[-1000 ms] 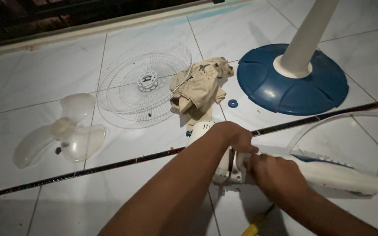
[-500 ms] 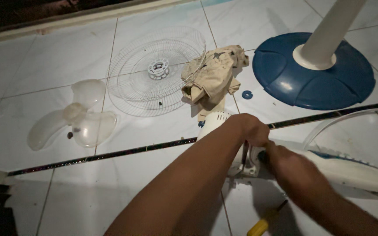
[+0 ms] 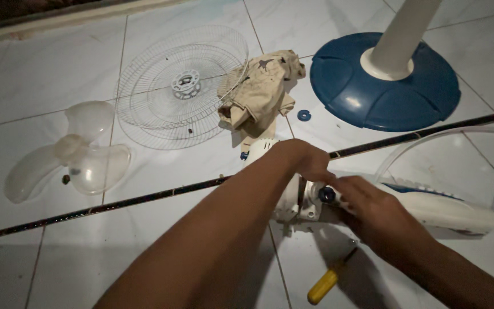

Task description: The person assembles a standing fan by attaching the motor housing to the neck and securing it with a screw and nut. They use a screwdriver to tighten the connection and align the components on the floor.

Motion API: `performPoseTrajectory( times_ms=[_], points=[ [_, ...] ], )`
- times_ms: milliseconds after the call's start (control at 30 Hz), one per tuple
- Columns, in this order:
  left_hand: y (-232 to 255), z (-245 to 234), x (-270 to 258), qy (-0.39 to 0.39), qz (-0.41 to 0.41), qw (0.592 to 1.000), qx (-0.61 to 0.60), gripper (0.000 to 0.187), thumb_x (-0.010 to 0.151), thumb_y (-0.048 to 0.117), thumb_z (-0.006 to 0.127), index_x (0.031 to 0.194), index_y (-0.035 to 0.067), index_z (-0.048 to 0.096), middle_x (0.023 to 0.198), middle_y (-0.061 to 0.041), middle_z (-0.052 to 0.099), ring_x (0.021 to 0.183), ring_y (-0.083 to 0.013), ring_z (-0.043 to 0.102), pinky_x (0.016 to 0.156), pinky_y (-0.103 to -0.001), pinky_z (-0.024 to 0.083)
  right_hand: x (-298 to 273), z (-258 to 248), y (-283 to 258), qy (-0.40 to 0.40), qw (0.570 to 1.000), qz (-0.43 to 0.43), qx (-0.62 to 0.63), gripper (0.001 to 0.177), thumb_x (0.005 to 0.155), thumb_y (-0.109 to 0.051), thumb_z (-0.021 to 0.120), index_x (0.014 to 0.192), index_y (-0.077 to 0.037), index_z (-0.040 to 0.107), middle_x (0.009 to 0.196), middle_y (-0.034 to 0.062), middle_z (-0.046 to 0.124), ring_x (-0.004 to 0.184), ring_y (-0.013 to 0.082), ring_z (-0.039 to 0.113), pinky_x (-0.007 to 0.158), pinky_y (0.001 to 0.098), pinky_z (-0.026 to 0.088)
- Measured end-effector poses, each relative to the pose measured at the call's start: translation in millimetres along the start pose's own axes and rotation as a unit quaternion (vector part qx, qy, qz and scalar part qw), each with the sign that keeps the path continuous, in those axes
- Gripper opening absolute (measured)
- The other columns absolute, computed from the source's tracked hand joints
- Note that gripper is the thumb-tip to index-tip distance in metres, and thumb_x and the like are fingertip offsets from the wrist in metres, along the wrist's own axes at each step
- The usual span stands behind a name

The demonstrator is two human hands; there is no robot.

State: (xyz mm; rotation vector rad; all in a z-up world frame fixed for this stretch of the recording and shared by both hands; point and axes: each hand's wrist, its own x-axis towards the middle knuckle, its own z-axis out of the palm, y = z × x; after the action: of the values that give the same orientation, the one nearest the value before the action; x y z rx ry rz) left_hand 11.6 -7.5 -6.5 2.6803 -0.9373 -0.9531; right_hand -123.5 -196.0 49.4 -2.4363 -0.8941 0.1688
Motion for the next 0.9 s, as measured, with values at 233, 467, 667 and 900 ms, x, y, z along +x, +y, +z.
performPoseTrajectory(
  times_ms=[233,467,667,900],
  points=[
    [0.9,4.2,1.4,0.003,-0.008,0.999,-0.041,0.062,0.094,0.056,0.051,0.101,0.001,0.077,0.103,-0.020,0.078,0.091,-0.0351,0.074,0.085,-0.047,0.055,17.6,14.4,-9.0,-0.045,0.968,0.037,-0.244,0.033,0.096,-0.028,0.061,0.119,-0.005,0.059,0.101,0.0149,0.070,0.087,0.0287,0.072,0.069,0.0405,0.061],
    [-4.5,14.6,-7.0,0.031,-0.007,0.998,-0.057,0.060,0.096,0.054,0.051,0.097,0.001,0.078,0.099,-0.021,0.078,0.088,-0.0355,0.072,0.085,-0.047,0.055,17.1,28.1,-29.9,0.042,0.937,-0.028,-0.345,0.029,0.077,-0.009,0.062,0.104,0.002,0.063,0.103,0.0204,0.069,0.080,0.0297,0.072,0.057,0.0396,0.061],
    [-7.3,18.5,0.3,0.027,0.010,0.996,-0.084,0.058,0.095,0.051,0.050,0.096,0.000,0.078,0.092,-0.020,0.079,0.084,-0.0355,0.075,0.082,-0.046,0.056,38.3,20.7,-20.9,-0.106,0.970,0.158,-0.149,0.022,0.099,-0.021,0.053,0.105,-0.003,0.065,0.088,0.0186,0.072,0.082,0.0350,0.072,0.072,0.0469,0.059],
    [-7.7,19.6,-7.7,0.071,0.034,0.994,-0.080,0.052,0.094,0.048,0.054,0.095,0.004,0.080,0.087,-0.020,0.077,0.080,-0.0345,0.072,0.078,-0.045,0.055,31.7,-3.7,-29.0,-0.087,0.959,0.239,-0.128,0.039,0.102,-0.039,0.060,0.107,-0.001,0.066,0.089,0.0220,0.072,0.087,0.0381,0.072,0.080,0.0496,0.057]
  ],
)
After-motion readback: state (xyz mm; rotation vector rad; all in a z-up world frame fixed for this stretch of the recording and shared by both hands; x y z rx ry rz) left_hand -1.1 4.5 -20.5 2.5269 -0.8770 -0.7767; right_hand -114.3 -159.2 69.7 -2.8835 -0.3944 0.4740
